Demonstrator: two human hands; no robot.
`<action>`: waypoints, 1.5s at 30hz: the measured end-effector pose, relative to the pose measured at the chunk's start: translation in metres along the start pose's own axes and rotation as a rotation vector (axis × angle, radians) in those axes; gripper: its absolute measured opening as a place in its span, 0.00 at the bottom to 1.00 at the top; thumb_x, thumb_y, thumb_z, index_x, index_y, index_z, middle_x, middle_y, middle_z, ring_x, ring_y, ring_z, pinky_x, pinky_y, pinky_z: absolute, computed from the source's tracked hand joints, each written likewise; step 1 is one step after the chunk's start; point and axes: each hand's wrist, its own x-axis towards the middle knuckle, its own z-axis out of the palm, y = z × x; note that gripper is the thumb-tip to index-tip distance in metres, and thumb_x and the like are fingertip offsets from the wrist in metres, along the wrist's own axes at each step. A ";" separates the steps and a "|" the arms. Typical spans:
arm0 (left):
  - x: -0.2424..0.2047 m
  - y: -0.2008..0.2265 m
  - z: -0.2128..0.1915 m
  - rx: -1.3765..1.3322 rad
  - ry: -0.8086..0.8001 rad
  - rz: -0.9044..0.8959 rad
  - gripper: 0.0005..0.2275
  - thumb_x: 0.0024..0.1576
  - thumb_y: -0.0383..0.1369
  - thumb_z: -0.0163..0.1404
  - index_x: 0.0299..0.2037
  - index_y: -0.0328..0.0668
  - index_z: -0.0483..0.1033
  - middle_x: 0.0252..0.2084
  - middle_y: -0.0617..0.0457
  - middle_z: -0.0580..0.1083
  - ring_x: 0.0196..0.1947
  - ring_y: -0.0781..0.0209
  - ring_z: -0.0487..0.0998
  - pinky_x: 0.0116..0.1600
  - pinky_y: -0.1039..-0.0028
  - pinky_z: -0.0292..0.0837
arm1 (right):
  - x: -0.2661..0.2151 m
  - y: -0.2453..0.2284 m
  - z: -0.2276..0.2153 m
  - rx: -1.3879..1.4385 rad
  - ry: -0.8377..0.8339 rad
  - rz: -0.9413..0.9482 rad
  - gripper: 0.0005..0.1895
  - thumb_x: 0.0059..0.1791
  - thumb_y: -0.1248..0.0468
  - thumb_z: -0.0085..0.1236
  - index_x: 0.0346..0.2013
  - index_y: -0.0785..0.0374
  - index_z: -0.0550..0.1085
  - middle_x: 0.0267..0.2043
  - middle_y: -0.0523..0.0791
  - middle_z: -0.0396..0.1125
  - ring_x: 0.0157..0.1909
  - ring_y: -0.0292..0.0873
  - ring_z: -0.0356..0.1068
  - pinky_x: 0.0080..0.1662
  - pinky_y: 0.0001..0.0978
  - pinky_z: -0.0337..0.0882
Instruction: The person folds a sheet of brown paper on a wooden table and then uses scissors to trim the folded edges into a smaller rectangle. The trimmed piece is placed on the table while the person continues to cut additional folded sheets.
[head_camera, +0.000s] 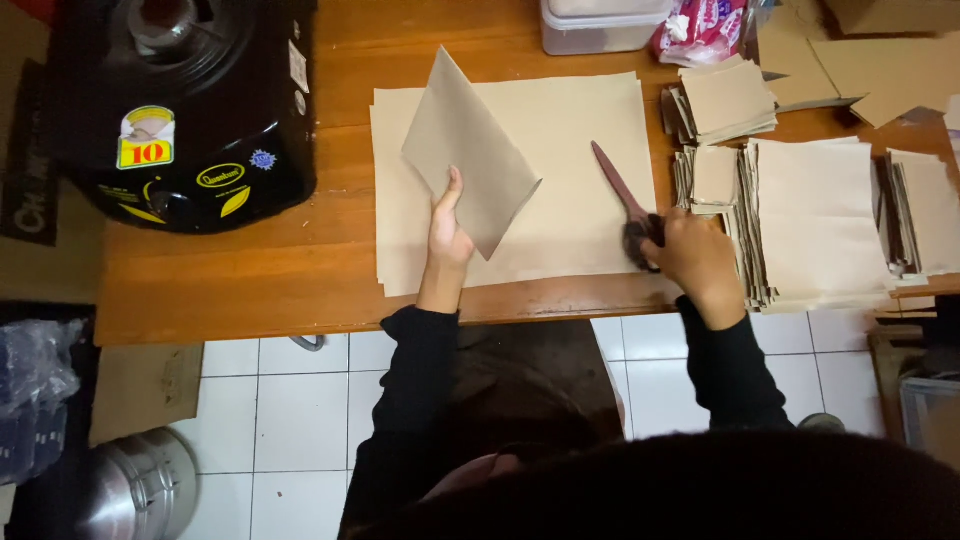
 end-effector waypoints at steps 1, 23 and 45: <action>0.006 -0.002 -0.007 -0.001 0.000 0.004 0.28 0.54 0.45 0.60 0.62 0.40 0.69 0.58 0.38 0.71 0.56 0.49 0.73 0.60 0.56 0.69 | 0.000 0.003 -0.002 0.000 0.002 -0.004 0.27 0.45 0.45 0.62 0.42 0.65 0.71 0.38 0.56 0.72 0.42 0.63 0.75 0.41 0.56 0.74; 0.031 -0.007 -0.032 -0.108 -0.066 -0.038 0.20 0.55 0.41 0.60 0.54 0.41 0.75 0.49 0.40 0.77 0.48 0.49 0.80 0.54 0.57 0.76 | -0.108 -0.094 0.028 1.734 -0.298 -0.504 0.36 0.35 0.38 0.68 0.33 0.69 0.71 0.14 0.50 0.66 0.16 0.42 0.70 0.28 0.27 0.70; 0.020 -0.015 -0.034 -0.029 -0.179 0.102 0.18 0.56 0.35 0.60 0.54 0.37 0.75 0.47 0.40 0.78 0.43 0.47 0.82 0.51 0.52 0.77 | -0.097 -0.098 -0.028 1.458 -0.438 -0.618 0.43 0.35 0.23 0.51 0.38 0.60 0.72 0.24 0.44 0.69 0.30 0.36 0.63 0.36 0.26 0.61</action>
